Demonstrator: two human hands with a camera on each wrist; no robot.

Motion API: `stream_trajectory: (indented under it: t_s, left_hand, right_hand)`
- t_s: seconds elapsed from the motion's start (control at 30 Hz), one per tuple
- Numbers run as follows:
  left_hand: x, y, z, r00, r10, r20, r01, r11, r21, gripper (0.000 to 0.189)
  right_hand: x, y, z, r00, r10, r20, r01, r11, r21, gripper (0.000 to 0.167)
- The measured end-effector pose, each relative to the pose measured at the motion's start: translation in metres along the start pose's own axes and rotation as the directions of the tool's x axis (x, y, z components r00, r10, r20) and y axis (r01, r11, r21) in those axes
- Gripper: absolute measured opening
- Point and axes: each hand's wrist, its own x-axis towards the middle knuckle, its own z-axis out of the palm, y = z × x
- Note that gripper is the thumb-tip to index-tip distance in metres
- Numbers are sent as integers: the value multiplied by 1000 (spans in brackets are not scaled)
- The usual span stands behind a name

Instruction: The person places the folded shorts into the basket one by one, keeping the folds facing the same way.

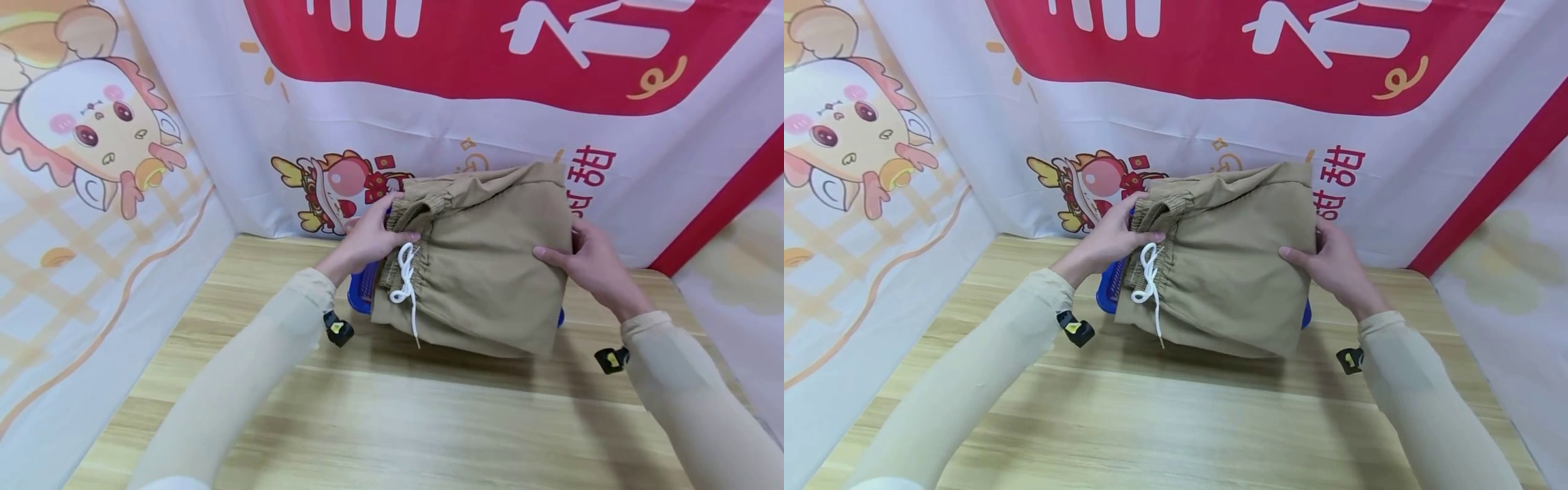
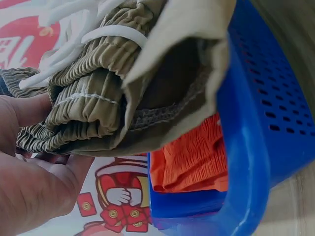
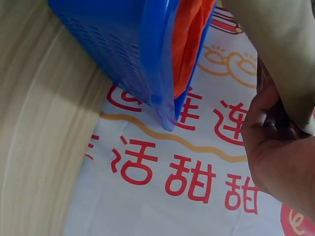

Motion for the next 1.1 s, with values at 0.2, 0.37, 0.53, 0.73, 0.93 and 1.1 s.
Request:
stream_trajectory:
  t_s: [0.2,0.37,0.53,0.73,0.93,1.1]
  left_hand:
    - [14,-7,-2,1000,-21,15,21,1000,-2,71]
    - [22,-10,-2,998,-55,8,55,997,53,71]
    - [27,-15,-1,996,-87,6,87,994,66,71]
    - [30,-25,0,994,-112,3,112,991,72,72]
    - [34,-34,3,991,-134,-1,134,986,104,76]
    - [35,-40,4,990,-143,-2,142,983,117,77]
  right_hand:
    - [13,5,4,1000,19,8,-20,1000,7,62]
    - [22,9,6,999,41,15,-41,999,6,68]
    - [30,11,10,999,31,16,-30,999,-30,65]
    - [35,13,18,1000,-2,21,3,999,-49,57]
    - [41,20,24,1000,-9,22,12,988,-154,49]
    - [44,26,28,999,-23,47,33,977,-210,43]
